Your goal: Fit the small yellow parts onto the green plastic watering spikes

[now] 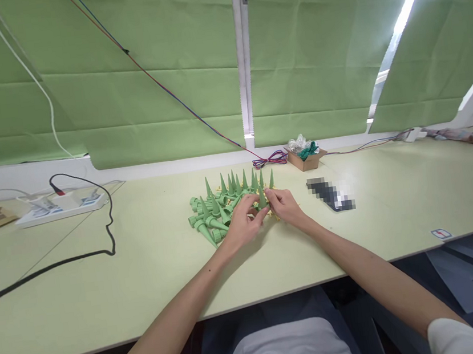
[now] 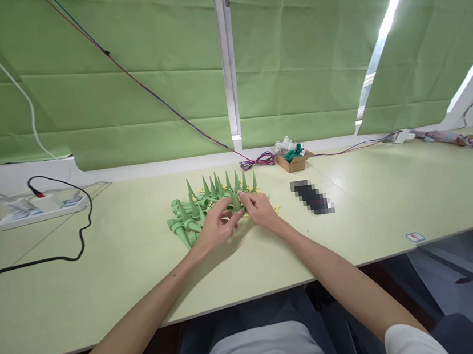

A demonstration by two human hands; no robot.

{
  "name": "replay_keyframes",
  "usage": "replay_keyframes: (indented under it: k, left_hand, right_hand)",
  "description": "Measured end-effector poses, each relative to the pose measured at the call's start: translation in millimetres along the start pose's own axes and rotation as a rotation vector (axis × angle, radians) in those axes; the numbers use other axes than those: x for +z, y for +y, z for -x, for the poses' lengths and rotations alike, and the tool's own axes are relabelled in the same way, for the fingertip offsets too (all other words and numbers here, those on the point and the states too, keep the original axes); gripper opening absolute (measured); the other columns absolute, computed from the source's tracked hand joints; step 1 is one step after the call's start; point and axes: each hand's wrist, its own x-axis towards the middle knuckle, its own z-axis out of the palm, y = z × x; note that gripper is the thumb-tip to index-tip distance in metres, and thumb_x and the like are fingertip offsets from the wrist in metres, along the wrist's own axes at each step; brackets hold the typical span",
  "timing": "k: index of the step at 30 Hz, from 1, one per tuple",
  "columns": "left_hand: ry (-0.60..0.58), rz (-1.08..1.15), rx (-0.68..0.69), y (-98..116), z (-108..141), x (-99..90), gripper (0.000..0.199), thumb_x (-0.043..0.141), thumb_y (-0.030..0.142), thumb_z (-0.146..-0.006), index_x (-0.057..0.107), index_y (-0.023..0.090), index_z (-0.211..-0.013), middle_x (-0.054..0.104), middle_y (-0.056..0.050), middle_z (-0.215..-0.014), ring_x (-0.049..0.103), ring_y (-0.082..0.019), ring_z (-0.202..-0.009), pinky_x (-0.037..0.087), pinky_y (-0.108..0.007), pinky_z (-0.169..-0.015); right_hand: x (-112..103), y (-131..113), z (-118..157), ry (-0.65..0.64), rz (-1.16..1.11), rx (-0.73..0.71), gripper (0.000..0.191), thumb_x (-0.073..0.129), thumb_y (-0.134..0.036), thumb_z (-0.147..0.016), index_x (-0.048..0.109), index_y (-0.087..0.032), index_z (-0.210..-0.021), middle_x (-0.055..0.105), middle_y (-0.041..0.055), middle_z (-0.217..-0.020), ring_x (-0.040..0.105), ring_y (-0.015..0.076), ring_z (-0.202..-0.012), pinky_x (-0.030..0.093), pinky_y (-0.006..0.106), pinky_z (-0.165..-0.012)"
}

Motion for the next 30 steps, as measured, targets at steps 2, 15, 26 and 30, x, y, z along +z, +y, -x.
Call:
replay_keyframes:
  k: [2, 15, 26, 30]
  left_hand:
    - [0.001, -0.003, 0.012, -0.6, -0.1, -0.1, 0.025, 0.057, 0.042, -0.089, 0.056, 0.019, -0.1, 0.05, -0.006, -0.102, 0.055, -0.011, -0.066, 0.045, -0.022, -0.047]
    - [0.02, -0.108, 0.168, -3.4, -1.4, -1.1, 0.011, 0.054, 0.024, -0.09, 0.061, 0.018, -0.096, 0.05, -0.005, -0.101, 0.05, -0.008, -0.065, 0.046, -0.019, -0.047]
    - [0.029, -0.189, 0.267, -9.0, -1.3, 0.2, 0.017, 0.051, 0.015, -0.092, 0.064, 0.02, -0.103, 0.051, -0.006, -0.106, 0.053, -0.007, -0.064, 0.049, -0.022, -0.055]
    - [0.052, -0.207, 0.242, -6.5, -1.3, 0.6, 0.018, 0.05, 0.017, -0.093, 0.062, 0.02, -0.106, 0.051, -0.006, -0.109, 0.053, -0.006, -0.064, 0.049, -0.023, -0.057]
  right_hand:
    - [0.1, -0.1, 0.1, -0.003, -0.002, -0.004, 0.059, 0.031, -0.06, -0.097, 0.035, -0.02, -0.053, 0.038, -0.0021, -0.047, 0.036, 0.0104, -0.048, 0.028, 0.026, -0.049]
    - [2.1, 0.8, 0.2, -0.016, -0.004, 0.017, 0.059, 0.034, -0.058, -0.096, 0.032, -0.02, -0.052, 0.036, -0.0023, -0.046, 0.035, 0.0093, -0.047, 0.028, 0.025, -0.048]
    - [4.7, 4.8, -0.7, -0.003, 0.039, 0.027, 0.059, 0.034, -0.058, -0.096, 0.036, -0.019, -0.051, 0.038, -0.0017, -0.046, 0.036, 0.0092, -0.047, 0.027, 0.025, -0.049]
    - [5.0, 3.1, -0.7, 0.006, 0.026, 0.037, 0.06, 0.035, -0.059, -0.095, 0.035, -0.019, -0.05, 0.037, -0.0019, -0.045, 0.035, 0.0093, -0.046, 0.027, 0.025, -0.049]
